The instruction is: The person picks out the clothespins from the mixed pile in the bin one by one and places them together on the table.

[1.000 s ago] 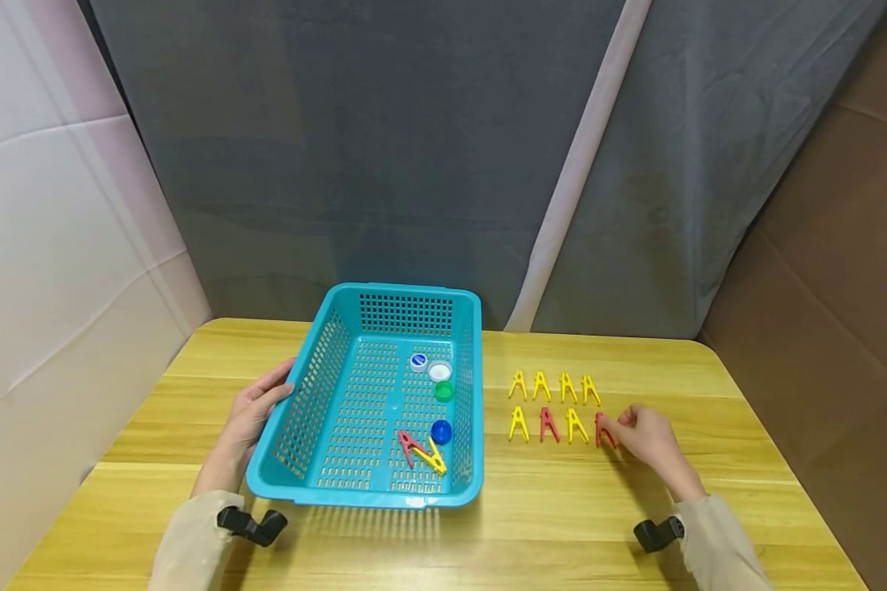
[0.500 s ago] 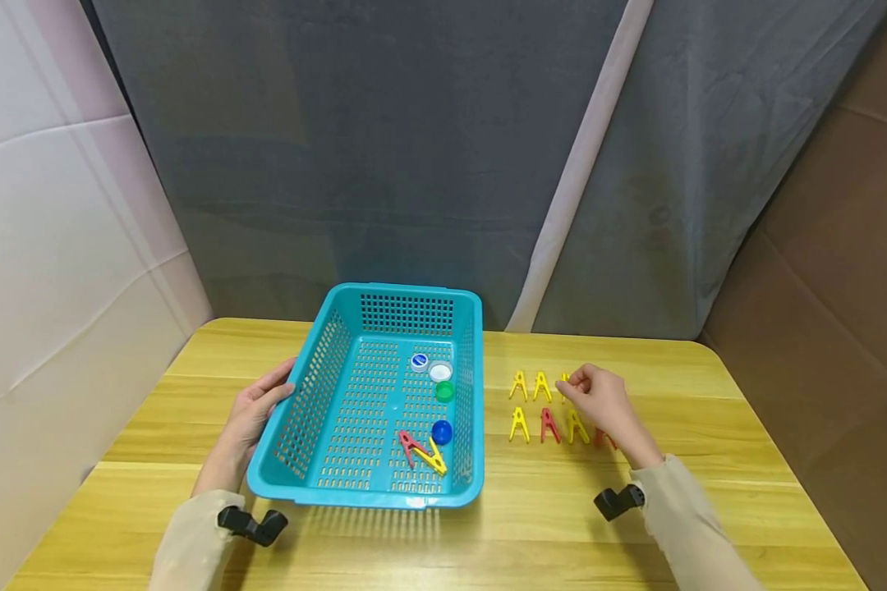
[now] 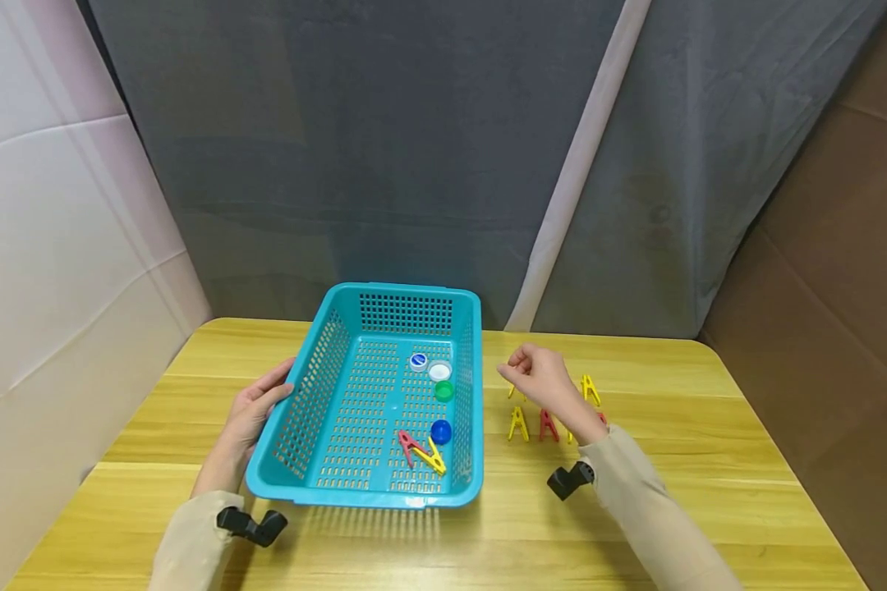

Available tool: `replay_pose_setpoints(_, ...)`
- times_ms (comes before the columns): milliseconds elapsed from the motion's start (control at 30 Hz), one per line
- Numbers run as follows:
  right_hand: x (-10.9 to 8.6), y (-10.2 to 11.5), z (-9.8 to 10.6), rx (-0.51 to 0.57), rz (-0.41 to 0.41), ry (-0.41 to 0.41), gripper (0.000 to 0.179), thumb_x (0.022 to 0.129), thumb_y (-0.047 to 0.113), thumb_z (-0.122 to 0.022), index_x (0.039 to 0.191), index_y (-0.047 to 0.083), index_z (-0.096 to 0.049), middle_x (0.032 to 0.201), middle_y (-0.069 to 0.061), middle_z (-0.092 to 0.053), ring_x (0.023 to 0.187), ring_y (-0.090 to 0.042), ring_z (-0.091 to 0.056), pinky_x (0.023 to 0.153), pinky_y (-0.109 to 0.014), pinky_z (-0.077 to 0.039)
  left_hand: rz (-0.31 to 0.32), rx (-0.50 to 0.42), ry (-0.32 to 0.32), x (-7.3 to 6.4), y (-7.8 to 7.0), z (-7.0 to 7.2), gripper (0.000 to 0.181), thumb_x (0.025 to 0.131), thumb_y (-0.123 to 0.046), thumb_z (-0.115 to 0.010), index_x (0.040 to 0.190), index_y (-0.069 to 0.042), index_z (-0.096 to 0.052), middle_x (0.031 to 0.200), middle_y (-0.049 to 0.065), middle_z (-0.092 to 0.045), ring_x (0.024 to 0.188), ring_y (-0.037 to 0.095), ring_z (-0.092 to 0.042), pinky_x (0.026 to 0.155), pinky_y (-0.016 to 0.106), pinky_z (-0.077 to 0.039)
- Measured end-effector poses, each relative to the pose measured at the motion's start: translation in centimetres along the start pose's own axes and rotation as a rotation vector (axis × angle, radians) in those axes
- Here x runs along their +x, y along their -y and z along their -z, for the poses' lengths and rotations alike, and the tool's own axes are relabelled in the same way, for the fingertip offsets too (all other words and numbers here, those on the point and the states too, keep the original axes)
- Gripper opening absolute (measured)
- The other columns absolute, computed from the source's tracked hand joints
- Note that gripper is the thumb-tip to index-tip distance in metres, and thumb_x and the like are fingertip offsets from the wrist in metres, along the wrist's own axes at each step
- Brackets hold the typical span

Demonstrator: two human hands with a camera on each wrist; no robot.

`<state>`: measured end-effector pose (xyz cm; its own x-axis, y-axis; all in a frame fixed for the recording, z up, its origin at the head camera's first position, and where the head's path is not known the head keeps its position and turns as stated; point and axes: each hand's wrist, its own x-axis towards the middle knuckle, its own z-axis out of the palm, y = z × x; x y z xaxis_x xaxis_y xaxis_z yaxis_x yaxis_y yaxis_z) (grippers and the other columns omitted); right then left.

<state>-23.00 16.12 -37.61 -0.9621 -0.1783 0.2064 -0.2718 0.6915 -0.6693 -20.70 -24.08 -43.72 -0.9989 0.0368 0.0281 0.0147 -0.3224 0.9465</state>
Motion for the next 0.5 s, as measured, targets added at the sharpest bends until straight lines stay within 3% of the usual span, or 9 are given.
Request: replay_pose_setpoints(500, 2.7, 5.5, -2.6, 0.009, 0.133, 0.067, 0.017, 0.086, 0.017, -0.069, 0.086, 0.001, -0.062, 0.069, -0.004, -0.058, 0.057, -0.013, -0.049, 0.05, -0.02, -0.043, 0.032, 0.007, -0.019, 0.0, -0.2, 0.0, 0.034, 0.093, -0.003, -0.055, 0.118, -0.024, -0.066, 0.105, -0.017, -0.065, 0.095, 0.002, -0.063, 0.076, 0.021, -0.054)
